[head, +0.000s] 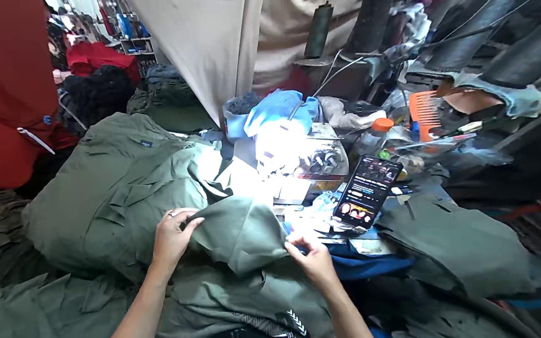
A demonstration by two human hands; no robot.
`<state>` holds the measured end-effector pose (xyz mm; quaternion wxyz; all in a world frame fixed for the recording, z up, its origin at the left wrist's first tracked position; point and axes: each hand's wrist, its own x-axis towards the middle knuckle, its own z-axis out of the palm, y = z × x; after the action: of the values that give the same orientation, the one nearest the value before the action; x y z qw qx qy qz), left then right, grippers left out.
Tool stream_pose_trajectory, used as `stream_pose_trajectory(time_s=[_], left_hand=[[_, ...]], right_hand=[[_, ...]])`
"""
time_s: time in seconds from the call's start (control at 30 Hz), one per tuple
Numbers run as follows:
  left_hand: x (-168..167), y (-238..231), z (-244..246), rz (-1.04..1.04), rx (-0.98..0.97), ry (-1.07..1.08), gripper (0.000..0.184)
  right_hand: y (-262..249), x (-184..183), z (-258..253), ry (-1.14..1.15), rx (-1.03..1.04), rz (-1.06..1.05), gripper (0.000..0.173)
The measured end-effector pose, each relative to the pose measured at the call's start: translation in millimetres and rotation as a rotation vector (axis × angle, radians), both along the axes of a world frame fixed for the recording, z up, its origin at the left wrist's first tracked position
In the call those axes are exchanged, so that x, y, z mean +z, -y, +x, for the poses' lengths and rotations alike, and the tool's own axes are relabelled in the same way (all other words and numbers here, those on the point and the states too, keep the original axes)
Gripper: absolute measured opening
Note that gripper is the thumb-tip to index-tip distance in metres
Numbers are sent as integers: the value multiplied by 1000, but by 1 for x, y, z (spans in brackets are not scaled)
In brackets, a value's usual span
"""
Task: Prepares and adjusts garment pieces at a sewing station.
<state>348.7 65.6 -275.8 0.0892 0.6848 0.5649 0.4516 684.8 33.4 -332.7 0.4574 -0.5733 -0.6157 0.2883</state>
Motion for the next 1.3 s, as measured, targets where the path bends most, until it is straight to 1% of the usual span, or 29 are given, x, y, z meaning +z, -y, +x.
stream_pose_trajectory(time_s=[0.07,0.1,0.13,0.17,0.23,0.27,0.3,0.33,0.4,0.43,0.47,0.5,0.53,0.57,0.63,0.67,0.7,0.73,0.77,0.83,0.87,0.93,1.0,1.03,1.1,1.17,1.23,1.3], left_hand=[[4,3,6,-12,20,72,12],[5,4,14,-2,-7,96,15],[4,5,23,34,-67,100,19],[3,5,32,94,-148,70,23],[9,9,51,239,-333,-42,26],[19,11,58,291,-442,-87,25],[35,14,61,327,-548,-122,24],[54,17,60,356,-640,-133,24],[101,19,49,380,-782,-122,23],[123,16,40,386,-831,-120,21],[143,8,33,389,-867,-127,18],[160,-4,28,395,-893,-154,16],[170,-22,27,397,-909,-199,15],[174,-43,30,399,-910,-245,16],[162,-90,48,357,-900,-320,13],[147,-113,59,282,-898,-337,13],[129,-132,70,177,-879,-352,14],[110,-147,80,49,-838,-380,16],[93,-156,87,-71,-774,-432,19],[69,-162,98,-271,-638,-494,28],[61,-161,101,-301,-591,-477,30],[63,-148,102,-327,-537,-421,26],[74,-135,98,-402,-506,-378,25],[77,-131,95,-432,-504,-356,26],[77,-128,91,-384,-512,-279,22],[75,-127,94,-304,-512,-208,17],[65,-132,100,-221,-488,-194,14],[54,-138,106,-236,-434,-237,18]], right_hand=[[10,2,32,298,76,-208,21],[12,10,38,371,96,-252,23],[11,21,37,388,99,-207,25],[9,33,31,371,105,-102,33],[1,56,8,276,155,166,55],[-4,69,-5,240,213,265,58],[-9,81,-18,209,280,341,55],[-11,91,-28,188,352,381,46],[-9,99,-43,132,497,396,25],[-5,99,-47,90,568,379,18],[0,95,-50,23,631,349,14],[4,87,-54,-72,683,299,15],[8,78,-58,-187,717,227,14],[11,67,-62,-306,709,135,12],[13,43,-71,-529,564,-62,8],[10,30,-76,-614,449,-160,8],[4,15,-80,-640,325,-250,9],[-4,-1,-81,-585,213,-331,13],[-11,-16,-80,-481,139,-406,19],[-25,-35,-74,-273,95,-509,31],[-31,-37,-71,-206,97,-512,35],[-39,-24,-65,-167,86,-406,40],[-47,1,-64,-244,41,-258,40],[-53,9,-66,-293,-2,-184,35],[-65,13,-66,-305,-81,-75,25],[-74,11,-64,-184,-136,39,22],[-76,13,-62,-104,-181,52,23],[-78,12,-62,-95,-208,58,24]])
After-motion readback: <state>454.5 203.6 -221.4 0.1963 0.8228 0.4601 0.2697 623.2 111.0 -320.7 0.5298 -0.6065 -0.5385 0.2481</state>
